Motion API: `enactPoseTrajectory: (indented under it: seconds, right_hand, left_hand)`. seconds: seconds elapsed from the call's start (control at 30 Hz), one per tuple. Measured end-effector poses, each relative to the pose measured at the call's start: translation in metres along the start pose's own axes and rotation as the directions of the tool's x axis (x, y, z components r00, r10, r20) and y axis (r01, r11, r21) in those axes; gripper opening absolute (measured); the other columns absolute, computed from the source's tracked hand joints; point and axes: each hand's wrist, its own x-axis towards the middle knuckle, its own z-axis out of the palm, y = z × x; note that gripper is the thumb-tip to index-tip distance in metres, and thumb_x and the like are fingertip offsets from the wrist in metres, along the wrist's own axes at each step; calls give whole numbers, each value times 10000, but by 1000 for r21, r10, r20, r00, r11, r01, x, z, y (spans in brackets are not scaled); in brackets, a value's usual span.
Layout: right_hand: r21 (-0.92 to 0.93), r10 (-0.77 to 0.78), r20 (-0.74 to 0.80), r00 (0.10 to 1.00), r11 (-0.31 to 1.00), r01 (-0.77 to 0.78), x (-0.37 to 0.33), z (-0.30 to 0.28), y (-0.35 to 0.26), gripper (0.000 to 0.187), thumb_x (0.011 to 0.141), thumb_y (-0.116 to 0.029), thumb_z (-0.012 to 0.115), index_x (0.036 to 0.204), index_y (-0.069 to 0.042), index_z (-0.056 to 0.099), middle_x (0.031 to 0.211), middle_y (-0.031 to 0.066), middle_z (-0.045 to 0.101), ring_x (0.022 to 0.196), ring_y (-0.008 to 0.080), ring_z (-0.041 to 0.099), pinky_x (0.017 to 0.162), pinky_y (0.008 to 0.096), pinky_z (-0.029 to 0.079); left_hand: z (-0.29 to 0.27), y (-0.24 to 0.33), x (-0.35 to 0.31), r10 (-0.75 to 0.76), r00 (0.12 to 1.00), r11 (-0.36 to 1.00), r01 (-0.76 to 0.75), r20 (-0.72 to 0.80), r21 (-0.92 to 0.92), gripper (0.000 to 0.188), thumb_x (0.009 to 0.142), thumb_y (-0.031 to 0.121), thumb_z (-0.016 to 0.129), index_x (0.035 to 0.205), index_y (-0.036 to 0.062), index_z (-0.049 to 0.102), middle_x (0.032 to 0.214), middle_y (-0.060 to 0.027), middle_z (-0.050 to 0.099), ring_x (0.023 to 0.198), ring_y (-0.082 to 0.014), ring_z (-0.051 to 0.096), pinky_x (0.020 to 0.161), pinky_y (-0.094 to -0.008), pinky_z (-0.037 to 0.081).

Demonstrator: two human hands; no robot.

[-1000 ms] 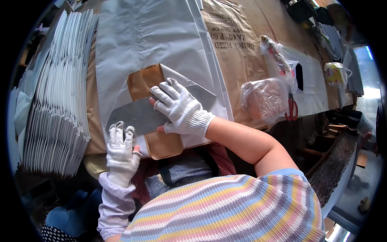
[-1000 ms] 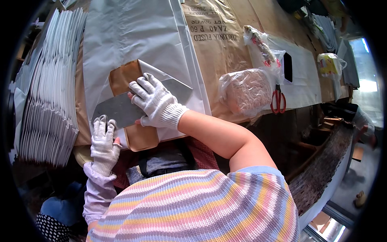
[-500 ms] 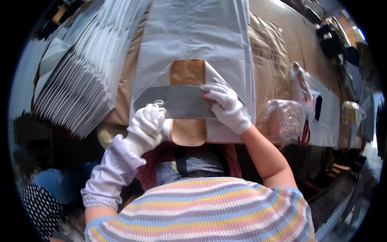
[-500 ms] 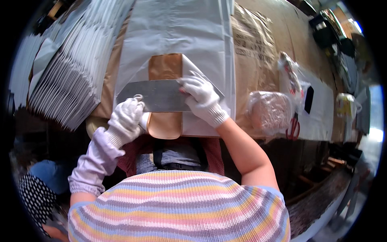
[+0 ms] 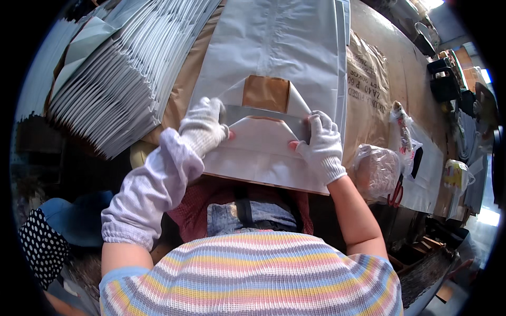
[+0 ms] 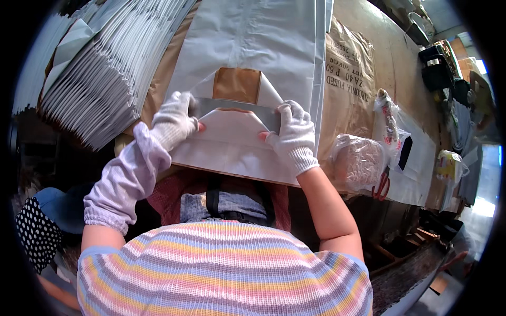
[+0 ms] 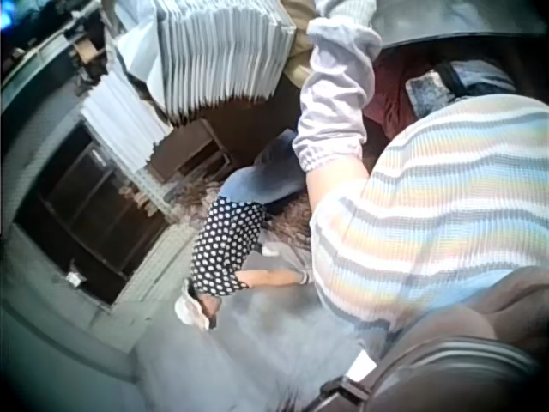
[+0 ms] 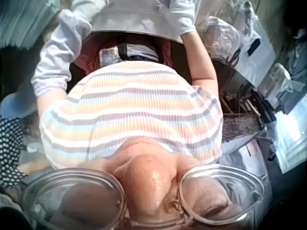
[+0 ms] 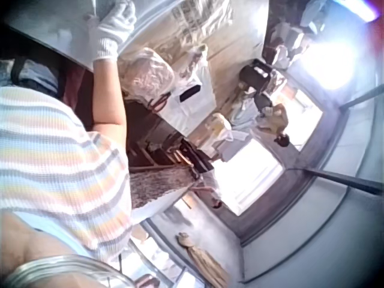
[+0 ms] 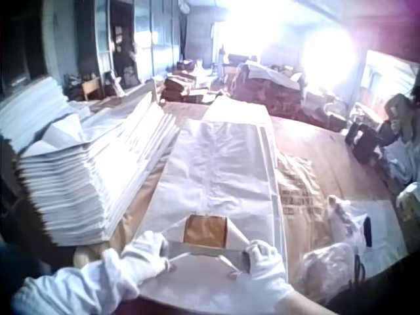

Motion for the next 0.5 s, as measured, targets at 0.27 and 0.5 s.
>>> enactPoseTrajectory:
  seconds: [0.27,0.5]
  right_hand:
    - [-53,199,381,903,980,-193,84,-9,-15,506,704,-442,876,990,-46,743,1036,133,704,1044,323,685,922,414,552]
    - [109,-429,63,901,900,421,10,17,5,504,673,-82,719,1171,-18,680,1346,165,640,1342,357,538,1218,563,336]
  left_hand:
    - [-36,24,61,-16,975,987,-21,221,161,732,664,345,938,1308,126,668,1183,-163,727,1182,-340,670,1036,-424,520]
    - [29,-37,14,753,657,652,-738,-35,174,642,772,92,737,1405,90,633,1583,-163,476,1509,-376,373,1281,-506,235]
